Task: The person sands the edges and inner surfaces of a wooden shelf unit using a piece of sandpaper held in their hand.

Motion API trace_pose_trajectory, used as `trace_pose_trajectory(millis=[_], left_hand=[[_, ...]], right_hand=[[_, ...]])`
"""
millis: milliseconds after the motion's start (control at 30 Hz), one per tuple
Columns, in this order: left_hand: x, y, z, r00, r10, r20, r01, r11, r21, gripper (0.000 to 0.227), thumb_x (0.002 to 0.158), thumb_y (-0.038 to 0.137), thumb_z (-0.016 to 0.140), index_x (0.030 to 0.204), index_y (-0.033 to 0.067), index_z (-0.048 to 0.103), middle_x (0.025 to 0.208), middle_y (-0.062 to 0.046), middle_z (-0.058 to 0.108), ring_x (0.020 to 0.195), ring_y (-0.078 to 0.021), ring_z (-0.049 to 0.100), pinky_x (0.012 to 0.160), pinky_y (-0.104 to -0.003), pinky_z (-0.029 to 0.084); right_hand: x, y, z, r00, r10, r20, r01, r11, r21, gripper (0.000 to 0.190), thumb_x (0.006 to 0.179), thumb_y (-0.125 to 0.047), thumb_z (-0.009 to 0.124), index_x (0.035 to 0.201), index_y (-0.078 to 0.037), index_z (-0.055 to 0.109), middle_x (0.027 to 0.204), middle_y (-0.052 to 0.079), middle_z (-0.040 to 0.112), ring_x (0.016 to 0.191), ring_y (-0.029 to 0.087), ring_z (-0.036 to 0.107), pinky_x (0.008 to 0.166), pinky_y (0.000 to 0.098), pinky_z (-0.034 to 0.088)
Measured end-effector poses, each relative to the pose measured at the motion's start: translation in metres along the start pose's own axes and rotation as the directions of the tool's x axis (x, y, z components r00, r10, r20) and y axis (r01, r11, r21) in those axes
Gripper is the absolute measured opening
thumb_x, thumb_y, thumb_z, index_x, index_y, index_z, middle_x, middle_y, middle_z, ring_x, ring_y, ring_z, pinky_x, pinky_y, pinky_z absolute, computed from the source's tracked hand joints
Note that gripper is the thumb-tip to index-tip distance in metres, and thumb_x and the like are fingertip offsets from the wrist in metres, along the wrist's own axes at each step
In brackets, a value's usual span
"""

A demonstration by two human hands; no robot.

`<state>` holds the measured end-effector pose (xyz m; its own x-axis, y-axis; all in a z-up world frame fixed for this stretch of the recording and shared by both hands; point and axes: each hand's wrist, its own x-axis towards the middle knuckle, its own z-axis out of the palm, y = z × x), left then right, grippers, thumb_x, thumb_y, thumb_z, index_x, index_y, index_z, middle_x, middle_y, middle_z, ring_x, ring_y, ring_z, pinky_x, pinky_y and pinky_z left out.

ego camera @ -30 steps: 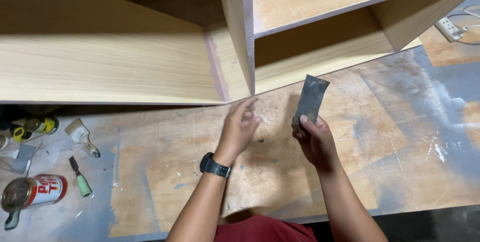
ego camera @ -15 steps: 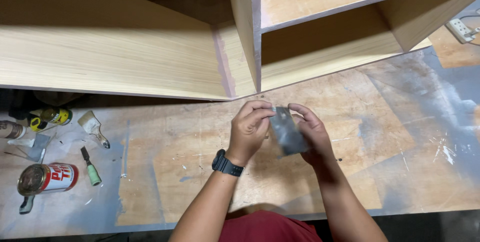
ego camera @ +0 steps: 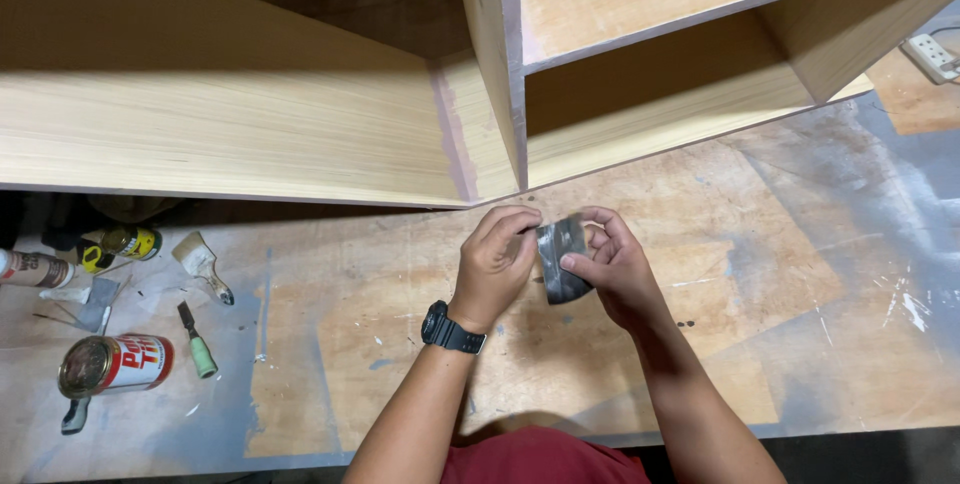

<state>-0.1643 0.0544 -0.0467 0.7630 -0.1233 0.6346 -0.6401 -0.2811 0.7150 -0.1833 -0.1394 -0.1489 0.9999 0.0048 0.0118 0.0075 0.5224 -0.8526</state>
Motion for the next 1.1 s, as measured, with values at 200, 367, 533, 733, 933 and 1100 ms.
trace_pose_trajectory(millis=[200,367,533,733,933,1100], left_hand=[[0.003,-0.012,0.006,0.982,-0.175,0.066,0.184,0.969,-0.167,0.026,0.096,-0.007,0.07,0.12,0.001,0.076,0.103,-0.018,0.079,0.095,-0.0319,0.08,0.081,-0.039,0.067],[0.022,-0.019,0.011,0.964,-0.258,0.065,0.265,0.95,-0.163,0.023,0.095,-0.005,0.076,0.118,-0.0021,0.078,0.101,-0.017,0.078,0.093,-0.0276,0.081,0.077,-0.033,0.067],[0.064,-0.017,0.019,0.946,-0.322,-0.044,0.307,0.93,-0.201,0.027,0.096,-0.006,0.075,0.123,-0.0041,0.076,0.105,-0.02,0.082,0.096,-0.0234,0.08,0.081,-0.036,0.067],[0.112,-0.056,0.045,0.832,-0.528,-0.171,0.508,0.848,-0.151,0.016,0.1,0.008,0.077,0.113,-0.0003,0.077,0.084,-0.007,0.077,0.071,-0.006,0.066,0.06,-0.027,0.06],[0.127,-0.072,0.047,0.815,-0.531,-0.232,0.536,0.843,-0.048,0.004,0.098,0.014,0.08,0.098,0.0111,0.084,0.069,-0.001,0.074,0.061,-0.0024,0.059,0.051,-0.024,0.053],[0.11,-0.096,0.03,0.831,-0.45,-0.326,0.49,0.87,0.049,0.004,0.096,0.015,0.084,0.095,0.0104,0.085,0.068,-0.004,0.076,0.064,-0.0062,0.062,0.055,-0.027,0.055]], right_hand=[[0.016,0.006,0.007,0.989,-0.01,-0.147,-0.025,0.971,-0.239,0.027,0.092,0.005,0.082,0.117,0.003,0.073,0.082,0.008,0.072,0.065,0.015,0.073,0.055,0.0301,0.063],[0.026,-0.017,0.042,0.983,-0.067,-0.169,0.005,0.94,-0.341,0.016,0.094,-0.002,0.084,0.107,-0.001,0.075,0.072,0.009,0.073,0.061,0.012,0.066,0.052,0.0282,0.058],[0.066,-0.033,0.077,0.947,-0.23,-0.223,0.168,0.95,-0.265,0.011,0.1,-0.003,0.078,0.107,-0.005,0.07,0.08,0.002,0.072,0.069,0.008,0.064,0.063,0.027,0.059],[0.146,-0.037,0.101,0.789,-0.534,-0.303,0.443,0.837,-0.322,0.009,0.108,-0.01,0.073,0.106,-0.01,0.064,0.089,-0.002,0.068,0.084,0.005,0.058,0.072,0.0244,0.054],[0.198,-0.004,0.099,0.683,-0.616,-0.392,0.522,0.787,-0.327,0.023,0.104,-0.023,0.082,0.095,-0.013,0.063,0.077,-0.003,0.066,0.076,0.003,0.057,0.063,0.0205,0.046],[0.187,0.0,0.12,0.724,-0.579,-0.373,0.469,0.811,-0.35,0.025,0.098,-0.017,0.086,0.091,-0.012,0.063,0.073,-0.003,0.063,0.07,0.007,0.055,0.063,0.0237,0.045]])
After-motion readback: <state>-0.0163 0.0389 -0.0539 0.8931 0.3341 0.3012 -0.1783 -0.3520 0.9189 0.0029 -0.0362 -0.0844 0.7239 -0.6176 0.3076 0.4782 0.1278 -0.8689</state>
